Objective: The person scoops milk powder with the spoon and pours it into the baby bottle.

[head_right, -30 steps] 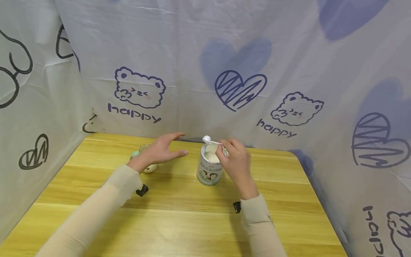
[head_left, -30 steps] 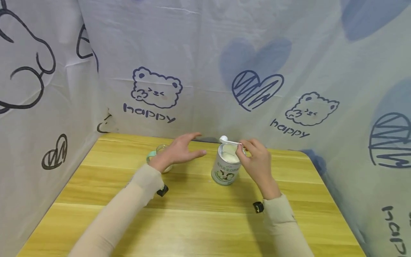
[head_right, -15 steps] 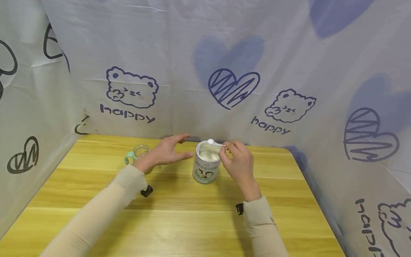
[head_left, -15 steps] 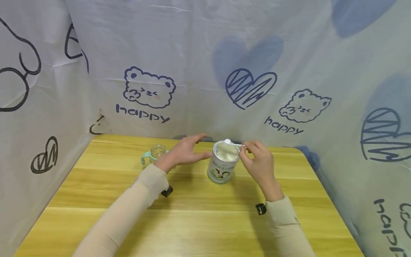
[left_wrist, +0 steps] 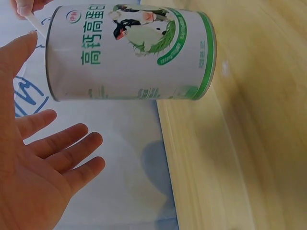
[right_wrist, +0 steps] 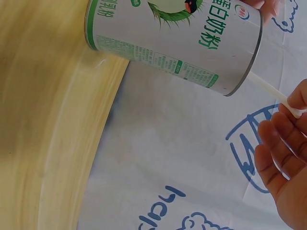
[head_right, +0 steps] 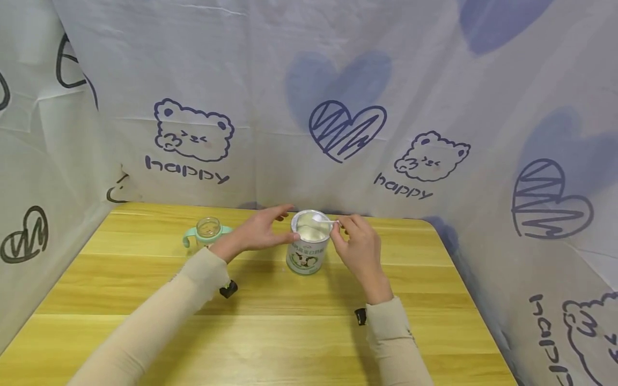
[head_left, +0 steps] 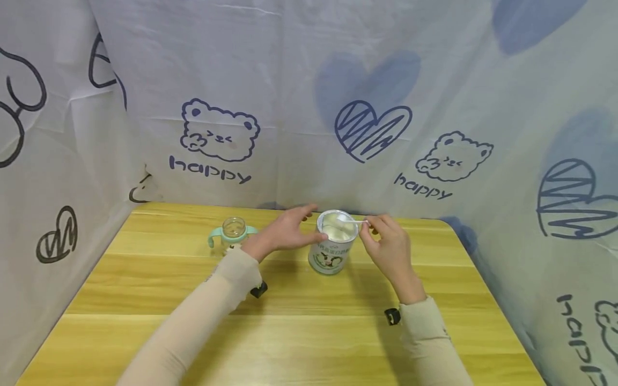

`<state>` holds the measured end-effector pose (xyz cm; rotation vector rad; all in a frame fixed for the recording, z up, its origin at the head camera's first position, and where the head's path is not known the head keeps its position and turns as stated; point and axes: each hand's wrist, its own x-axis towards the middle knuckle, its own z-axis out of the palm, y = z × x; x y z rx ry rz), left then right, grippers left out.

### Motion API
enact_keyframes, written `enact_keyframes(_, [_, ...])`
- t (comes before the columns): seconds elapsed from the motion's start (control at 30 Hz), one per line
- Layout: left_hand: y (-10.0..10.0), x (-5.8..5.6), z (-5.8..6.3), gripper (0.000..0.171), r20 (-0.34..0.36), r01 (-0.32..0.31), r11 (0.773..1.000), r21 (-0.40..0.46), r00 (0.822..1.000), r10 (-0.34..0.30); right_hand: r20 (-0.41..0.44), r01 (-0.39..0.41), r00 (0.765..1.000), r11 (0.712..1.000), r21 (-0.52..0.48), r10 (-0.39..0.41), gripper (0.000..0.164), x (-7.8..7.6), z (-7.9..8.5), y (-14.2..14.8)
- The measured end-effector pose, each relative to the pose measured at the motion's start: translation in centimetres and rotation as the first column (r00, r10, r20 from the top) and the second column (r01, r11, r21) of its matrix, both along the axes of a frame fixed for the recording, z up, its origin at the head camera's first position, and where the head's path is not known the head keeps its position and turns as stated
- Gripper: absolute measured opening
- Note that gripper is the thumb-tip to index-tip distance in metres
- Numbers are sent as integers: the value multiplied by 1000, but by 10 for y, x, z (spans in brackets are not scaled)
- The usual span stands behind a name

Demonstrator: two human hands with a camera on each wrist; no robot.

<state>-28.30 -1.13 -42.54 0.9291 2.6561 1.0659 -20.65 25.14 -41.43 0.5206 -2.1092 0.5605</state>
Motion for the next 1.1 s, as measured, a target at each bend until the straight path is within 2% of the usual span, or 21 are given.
enact_keyframes(0.23, [9, -1, -6, 95, -17, 19, 1000, 6, 1000, -19, 9, 18, 1000, 999, 28, -18, 7, -2, -6, 1])
enact_keyframes(0.5, [12, -1, -4, 93, -32, 50, 999, 18, 998, -49, 94, 44, 994, 995, 87, -52, 11, -2, -8, -4])
enact_keyframes(0.87, [14, -1, -5, 92, -31, 60, 998, 27, 998, -59, 104, 55, 992, 992, 114, -67, 12, -4, -11, -7])
enact_keyframes(1.1, [14, 0, -6, 90, -30, 59, 998, 31, 998, -58, 179, 78, 978, 985, 157, -106, 14, -5, -11, -10])
